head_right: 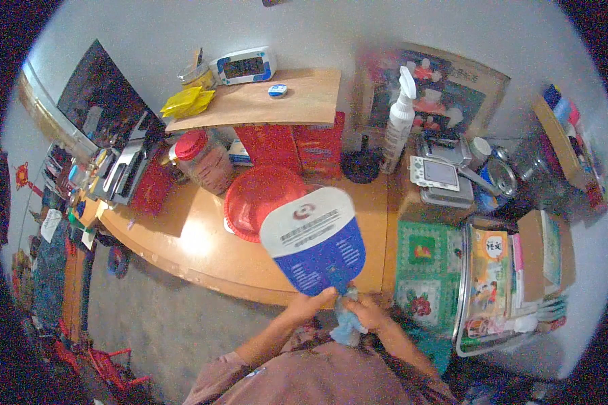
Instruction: The person wipes down a metal press machine and a blue plastic handheld fan with a cloth.
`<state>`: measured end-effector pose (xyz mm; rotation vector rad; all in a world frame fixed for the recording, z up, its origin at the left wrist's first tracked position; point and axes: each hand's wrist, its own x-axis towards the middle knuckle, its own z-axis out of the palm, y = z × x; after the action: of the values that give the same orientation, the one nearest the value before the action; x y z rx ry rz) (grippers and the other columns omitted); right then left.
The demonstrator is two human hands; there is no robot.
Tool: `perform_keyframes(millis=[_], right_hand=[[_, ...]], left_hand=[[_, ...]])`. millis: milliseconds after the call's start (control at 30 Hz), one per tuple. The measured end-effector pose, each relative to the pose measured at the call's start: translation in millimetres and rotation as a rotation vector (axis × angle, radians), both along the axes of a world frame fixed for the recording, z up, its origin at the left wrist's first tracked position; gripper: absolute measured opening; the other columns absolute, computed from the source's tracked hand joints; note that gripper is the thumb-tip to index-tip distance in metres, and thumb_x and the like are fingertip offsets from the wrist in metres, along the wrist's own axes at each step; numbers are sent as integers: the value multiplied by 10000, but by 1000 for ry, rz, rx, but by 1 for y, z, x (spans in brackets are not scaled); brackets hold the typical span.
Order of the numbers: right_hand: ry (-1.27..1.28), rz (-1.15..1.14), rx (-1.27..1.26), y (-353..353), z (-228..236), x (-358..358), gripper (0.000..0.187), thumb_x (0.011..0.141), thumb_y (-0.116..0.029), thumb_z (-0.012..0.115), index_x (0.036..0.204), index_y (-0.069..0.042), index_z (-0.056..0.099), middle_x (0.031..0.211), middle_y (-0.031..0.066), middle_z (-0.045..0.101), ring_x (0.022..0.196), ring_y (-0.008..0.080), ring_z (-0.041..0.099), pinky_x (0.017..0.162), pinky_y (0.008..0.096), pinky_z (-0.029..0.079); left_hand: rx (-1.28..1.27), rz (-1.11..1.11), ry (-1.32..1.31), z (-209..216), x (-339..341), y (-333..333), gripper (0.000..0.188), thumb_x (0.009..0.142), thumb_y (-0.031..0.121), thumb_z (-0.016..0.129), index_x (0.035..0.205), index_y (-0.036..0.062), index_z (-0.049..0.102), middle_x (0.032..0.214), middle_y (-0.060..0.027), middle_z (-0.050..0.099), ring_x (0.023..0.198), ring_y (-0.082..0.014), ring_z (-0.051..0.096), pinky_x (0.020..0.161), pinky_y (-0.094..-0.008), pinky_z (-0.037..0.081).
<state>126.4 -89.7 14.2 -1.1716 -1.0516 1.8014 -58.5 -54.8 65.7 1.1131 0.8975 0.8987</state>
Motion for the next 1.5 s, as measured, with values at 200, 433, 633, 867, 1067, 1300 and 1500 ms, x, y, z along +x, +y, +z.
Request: perform_keyframes(millis=[200, 433, 633, 867, 1067, 1300, 1500], right_hand=[[132, 39, -110, 5, 13, -11, 230, 993, -241, 494, 1121, -60, 554, 967, -29, 582, 850, 88, 534, 769, 274, 456], [-54, 178, 27, 7, 19, -17, 235, 999, -245, 483, 919, -61, 604, 897, -31, 611, 790, 87, 535, 692, 296, 456], [-491, 214, 143, -6, 34, -18, 320, 955, -284, 551, 782, -15, 567, 652, 34, 548, 627, 137, 505, 572, 361, 426], [-349, 286, 148, 0, 20, -6, 199, 977, -183, 507, 845, -48, 570, 723, -62, 494, 670, 61, 460, 582, 285, 407], [41, 37, 83, 27, 32, -26, 174, 989, -181, 491, 1012, -43, 594, 936, -30, 582, 796, 68, 524, 687, 250, 451], [-247, 192, 142, 7, 34, -33, 332, 974, -286, 513, 738, -53, 510, 645, -59, 449, 596, 85, 413, 508, 323, 358], [-497, 328, 113, -13, 37, -4, 330, 977, -297, 505, 784, -39, 579, 656, -18, 532, 621, 110, 484, 557, 337, 412]], left_hand=[[17, 119, 77, -14, 18, -10, 293, 957, 203, 582, 1177, 11, 568, 1066, -39, 602, 940, -131, 547, 802, -300, 480], [-107, 413, 131, 8, -1, 6, 275, 945, 227, 599, 1124, 18, 590, 1048, -40, 595, 937, -132, 545, 812, -318, 467], [32, 583, 89, 21, -5, 16, 196, 960, 195, 570, 1041, 23, 615, 894, -27, 613, 815, -129, 565, 737, -307, 474], [194, 336, 13, 17, -4, 15, 217, 971, 197, 545, 1062, 20, 633, 966, -63, 662, 791, -146, 574, 726, -310, 488], [-89, 313, 69, 14, 17, 0, 273, 930, 195, 610, 1132, 14, 579, 1011, -47, 588, 908, -163, 547, 787, -328, 474], [-64, 500, -40, 13, -21, 24, 353, 946, 321, 564, 1163, 43, 584, 1075, -64, 627, 1003, -161, 569, 881, -361, 459], [-128, 734, -218, -3, -55, 39, 274, 969, 308, 532, 1140, 100, 581, 946, -27, 616, 830, -144, 557, 718, -331, 457]])
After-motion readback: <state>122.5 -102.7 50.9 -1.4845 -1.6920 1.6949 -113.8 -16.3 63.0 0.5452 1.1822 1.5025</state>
